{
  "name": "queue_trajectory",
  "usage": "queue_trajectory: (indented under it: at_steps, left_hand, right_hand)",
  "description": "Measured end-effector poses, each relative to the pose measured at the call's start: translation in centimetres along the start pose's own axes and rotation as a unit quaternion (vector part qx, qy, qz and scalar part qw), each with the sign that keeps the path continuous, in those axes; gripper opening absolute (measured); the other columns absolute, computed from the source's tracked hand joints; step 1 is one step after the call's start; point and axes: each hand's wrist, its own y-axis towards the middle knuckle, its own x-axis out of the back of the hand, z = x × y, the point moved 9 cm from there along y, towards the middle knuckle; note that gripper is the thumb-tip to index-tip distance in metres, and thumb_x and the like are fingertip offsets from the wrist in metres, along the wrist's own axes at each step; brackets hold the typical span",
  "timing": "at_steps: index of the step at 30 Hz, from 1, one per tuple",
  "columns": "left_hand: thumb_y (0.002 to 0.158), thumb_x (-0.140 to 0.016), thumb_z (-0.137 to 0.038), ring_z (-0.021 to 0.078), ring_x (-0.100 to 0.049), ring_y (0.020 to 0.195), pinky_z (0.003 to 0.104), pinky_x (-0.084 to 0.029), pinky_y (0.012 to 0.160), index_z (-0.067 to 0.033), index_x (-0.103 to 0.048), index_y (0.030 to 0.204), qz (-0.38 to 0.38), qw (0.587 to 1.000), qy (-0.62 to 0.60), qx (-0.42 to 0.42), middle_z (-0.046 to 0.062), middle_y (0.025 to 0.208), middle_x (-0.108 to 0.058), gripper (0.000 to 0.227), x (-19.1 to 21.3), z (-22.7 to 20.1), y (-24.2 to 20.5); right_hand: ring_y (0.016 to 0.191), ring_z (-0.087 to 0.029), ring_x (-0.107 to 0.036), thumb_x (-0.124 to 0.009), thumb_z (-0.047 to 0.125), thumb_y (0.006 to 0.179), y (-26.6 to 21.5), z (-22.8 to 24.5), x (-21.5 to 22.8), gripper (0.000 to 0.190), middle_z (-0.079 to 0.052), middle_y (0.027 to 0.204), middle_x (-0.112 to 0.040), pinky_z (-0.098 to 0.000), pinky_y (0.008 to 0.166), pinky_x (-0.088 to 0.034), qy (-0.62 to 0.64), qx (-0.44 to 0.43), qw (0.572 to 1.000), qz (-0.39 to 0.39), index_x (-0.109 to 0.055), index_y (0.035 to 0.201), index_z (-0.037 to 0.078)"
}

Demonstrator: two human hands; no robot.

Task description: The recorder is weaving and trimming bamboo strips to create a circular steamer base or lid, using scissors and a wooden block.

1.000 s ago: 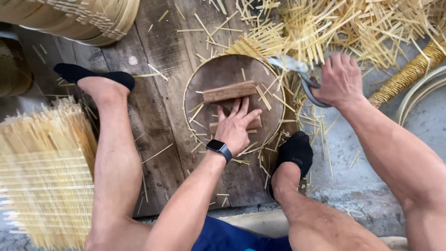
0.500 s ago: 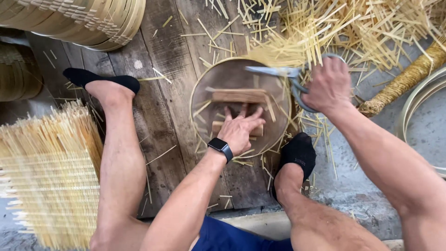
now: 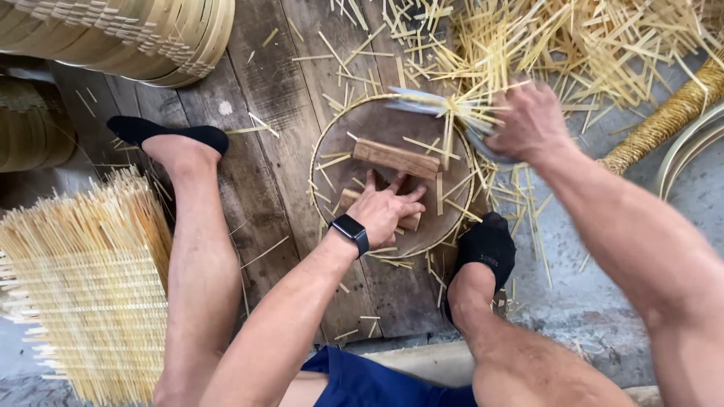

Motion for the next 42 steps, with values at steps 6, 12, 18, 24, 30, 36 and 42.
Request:
queue_trajectory:
  at_steps: [6,12,18,24,30,36,42]
  left_hand:
    - [0.059,-0.092,-0.017,0.0214,-0.028,0.152,0.076,-0.010,0.120,-0.0301,-0.067,0.127,0.073,0.995,0.054,-0.032,-0.012,0.153,-0.046,0.073,-1.1,0.7,-0.8]
    - [0.062,-0.089,-0.016,0.0229,-0.028,0.152,0.073,-0.009,0.119,-0.0319,-0.068,0.126,0.114,0.990,0.082,-0.033,-0.013,0.155,-0.044,0.069,-1.3,0.9,-0.9]
    - [0.078,-0.073,-0.015,0.0244,-0.032,0.150,0.072,-0.013,0.120,-0.0309,-0.078,0.107,0.059,0.983,0.115,-0.128,-0.012,0.144,-0.057,0.033,-0.8,1.3,-2.4]
    - [0.082,-0.070,-0.021,0.0215,-0.037,0.148,0.073,-0.011,0.121,-0.0256,-0.078,0.094,0.063,0.983,0.096,-0.141,-0.013,0.142,-0.061,0.015,-0.6,1.5,-3.0]
    - [0.085,-0.075,-0.033,0.0269,-0.068,0.104,0.044,-0.055,0.097,-0.0171,-0.076,0.105,0.029,0.984,-0.173,0.024,0.006,0.107,-0.075,0.026,5.3,4.2,-0.7]
    - [0.092,-0.072,-0.025,0.0286,-0.066,0.106,0.047,-0.053,0.095,-0.0076,-0.075,0.117,-0.357,0.924,-0.116,0.079,0.013,0.112,-0.075,0.031,11.3,12.6,4.4]
    - [0.082,-0.084,-0.050,0.0304,-0.061,0.109,0.043,-0.048,0.098,-0.0248,-0.083,0.104,-0.166,0.938,-0.181,0.246,0.013,0.108,-0.072,0.034,10.5,12.7,9.3]
  right_hand:
    - [0.087,-0.023,-0.068,-0.060,0.043,0.099,-3.7,-3.6,-2.0,0.040,-0.010,0.105,-0.070,-0.0380,0.073,-0.057,0.250,-0.076,0.951,0.163,-0.073,0.127,0.017]
    - [0.077,-0.022,-0.064,-0.060,0.064,0.098,2.0,-0.1,4.8,0.074,-0.018,0.099,-0.064,-0.0335,0.061,-0.058,0.124,-0.016,0.967,0.224,-0.060,0.121,-0.006]
    - [0.072,-0.017,-0.061,-0.070,0.029,0.086,1.2,0.0,-1.0,0.024,-0.007,0.086,-0.065,-0.0323,0.063,-0.057,0.165,0.028,0.971,0.170,-0.069,0.095,0.008]
    - [0.057,-0.019,-0.057,-0.066,0.038,0.103,-0.7,-2.9,-2.0,0.036,-0.005,0.068,-0.059,-0.0382,0.057,-0.055,0.233,-0.062,0.956,0.169,-0.070,0.083,0.008]
    - [0.106,-0.040,-0.053,-0.088,0.056,0.081,-3.9,-8.0,-6.0,0.082,-0.027,0.109,-0.056,-0.0513,0.093,-0.044,0.309,-0.369,0.869,0.111,-0.055,0.113,-0.012]
    - [0.105,-0.037,-0.061,-0.082,0.020,0.084,-8.5,-2.7,-0.6,0.050,-0.026,0.110,-0.064,-0.0489,0.097,-0.049,0.348,-0.297,0.889,-0.021,-0.064,0.121,-0.009]
    - [0.067,-0.017,-0.073,-0.081,0.026,0.085,-10.1,7.6,0.6,0.040,-0.011,0.082,-0.076,-0.0354,0.063,-0.058,0.623,-0.350,0.654,0.249,-0.069,0.113,-0.001]
